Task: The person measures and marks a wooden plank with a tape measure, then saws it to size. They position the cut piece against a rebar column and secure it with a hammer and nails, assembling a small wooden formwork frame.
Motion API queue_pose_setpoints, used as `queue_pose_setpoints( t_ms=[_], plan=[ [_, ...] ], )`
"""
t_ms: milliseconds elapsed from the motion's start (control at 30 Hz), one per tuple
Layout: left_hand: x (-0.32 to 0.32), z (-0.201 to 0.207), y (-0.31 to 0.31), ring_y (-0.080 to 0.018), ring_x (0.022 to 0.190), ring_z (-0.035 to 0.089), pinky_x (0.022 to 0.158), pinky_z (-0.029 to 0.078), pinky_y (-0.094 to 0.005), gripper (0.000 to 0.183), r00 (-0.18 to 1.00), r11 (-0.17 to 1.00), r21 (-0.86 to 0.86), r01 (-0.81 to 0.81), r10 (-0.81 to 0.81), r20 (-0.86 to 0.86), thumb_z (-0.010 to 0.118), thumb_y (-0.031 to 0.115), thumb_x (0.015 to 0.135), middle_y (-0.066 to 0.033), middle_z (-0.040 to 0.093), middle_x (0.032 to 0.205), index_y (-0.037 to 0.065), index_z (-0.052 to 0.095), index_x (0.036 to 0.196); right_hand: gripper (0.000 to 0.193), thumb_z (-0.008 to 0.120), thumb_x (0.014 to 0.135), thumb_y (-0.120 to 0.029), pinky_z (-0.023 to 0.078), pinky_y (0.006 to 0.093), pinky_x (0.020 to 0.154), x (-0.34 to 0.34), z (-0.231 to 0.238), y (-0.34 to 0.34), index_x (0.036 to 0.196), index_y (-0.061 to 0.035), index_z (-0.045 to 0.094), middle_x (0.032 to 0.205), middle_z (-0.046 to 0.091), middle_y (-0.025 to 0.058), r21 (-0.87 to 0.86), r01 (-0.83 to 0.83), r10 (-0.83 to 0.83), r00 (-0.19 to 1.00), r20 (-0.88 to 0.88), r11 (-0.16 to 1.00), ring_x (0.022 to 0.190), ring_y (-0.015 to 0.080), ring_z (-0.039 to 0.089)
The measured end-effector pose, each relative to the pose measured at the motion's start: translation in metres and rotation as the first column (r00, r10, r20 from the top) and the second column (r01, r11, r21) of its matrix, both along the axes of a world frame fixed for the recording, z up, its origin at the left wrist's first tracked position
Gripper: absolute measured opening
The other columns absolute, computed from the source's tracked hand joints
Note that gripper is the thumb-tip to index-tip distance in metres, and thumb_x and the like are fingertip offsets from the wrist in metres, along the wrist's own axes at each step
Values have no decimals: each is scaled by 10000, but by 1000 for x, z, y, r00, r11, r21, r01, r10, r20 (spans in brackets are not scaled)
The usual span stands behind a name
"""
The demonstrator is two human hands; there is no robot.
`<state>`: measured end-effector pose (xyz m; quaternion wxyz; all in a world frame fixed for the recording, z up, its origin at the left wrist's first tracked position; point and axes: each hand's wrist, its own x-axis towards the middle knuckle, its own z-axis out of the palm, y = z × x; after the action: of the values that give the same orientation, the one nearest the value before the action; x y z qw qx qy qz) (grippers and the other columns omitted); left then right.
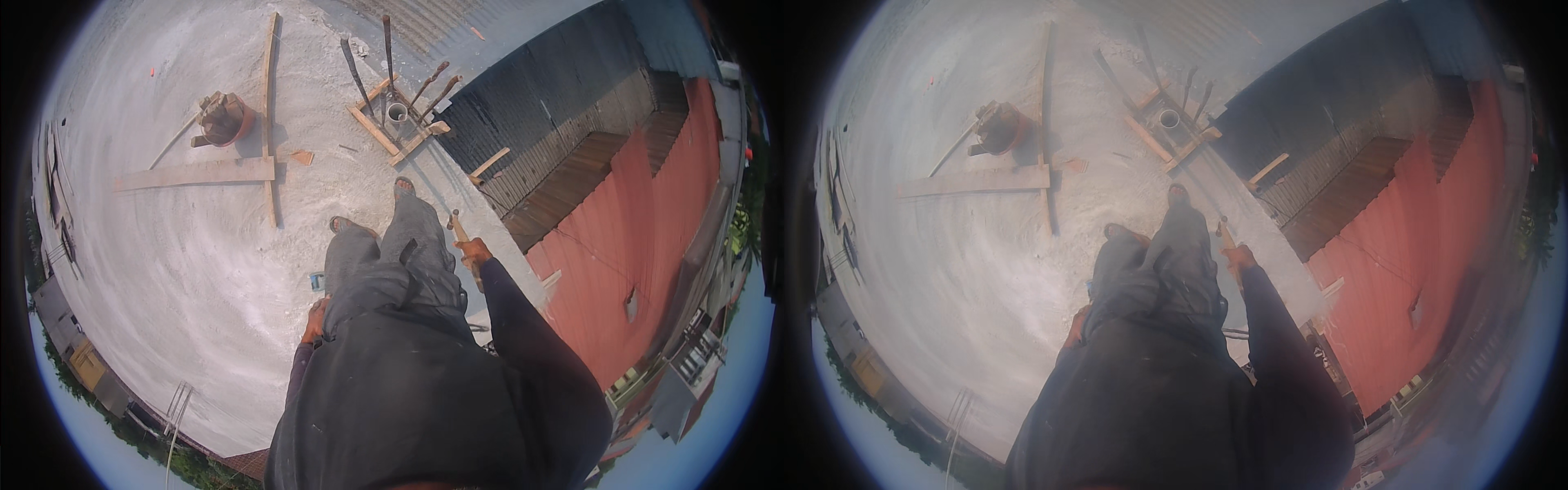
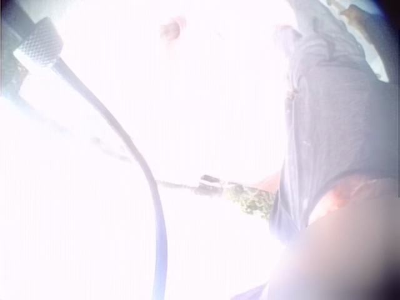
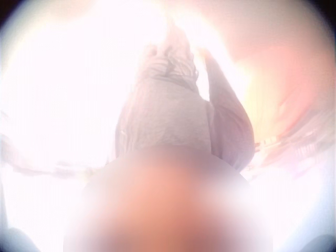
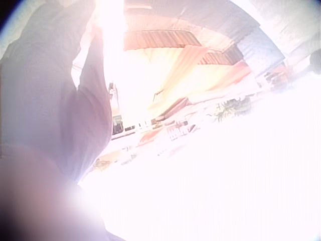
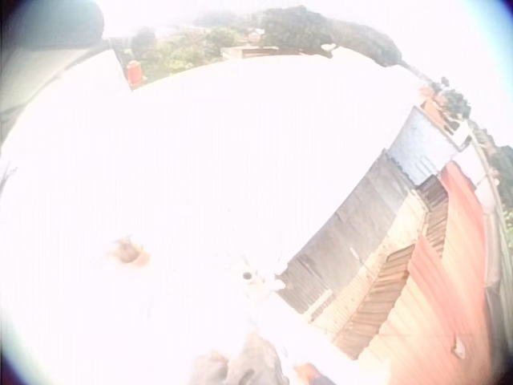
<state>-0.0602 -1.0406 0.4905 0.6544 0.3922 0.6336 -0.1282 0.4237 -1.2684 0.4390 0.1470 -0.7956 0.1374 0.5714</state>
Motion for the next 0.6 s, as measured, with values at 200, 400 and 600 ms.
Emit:
queue_pose_setpoints(
  t_ms=[200, 400, 600],
  plan=[
    [-71, -11, -2, -256, 1203, 634, 1009, 508, -359, 816, 996, 995, 39, -89, 89, -1, 505, 608, 1050, -197, 665, 1322, -135, 547, 1386, 410, 848, 843, -219, 474, 428, 514, -37, 8, 30, 997, 122, 682, 703, 661, 134, 5, -190, 190, 982, 8, 982, 543, 241, 630],
    [-149, -8, -33, -337, 1164, 656, 977, 523, -414, 674, 889, 882, -115, -458, 458, -23, 545, 522, 999, -229, 689, 1255, -68, 620, 1316, 311, 828, 845, -104, 460, 420, 450, -108, 31, 78, 957, 137, 667, 692, 635, 123, -51, -233, 232, 972, -23, 971, 524, 228, 617],
    [-204, -23, -81, -395, 1134, 664, 949, 532, -455, 553, 974, 977, 8, -212, 211, -81, 580, 438, 949, -251, 700, 1201, -10, 671, 1260, 383, 839, 814, -130, 524, 424, 489, -155, 13, 110, 1010, 153, 670, 795, 705, 194, -67, -605, 608, 785, 114, 794, 583, 246, 686]
  ],
)
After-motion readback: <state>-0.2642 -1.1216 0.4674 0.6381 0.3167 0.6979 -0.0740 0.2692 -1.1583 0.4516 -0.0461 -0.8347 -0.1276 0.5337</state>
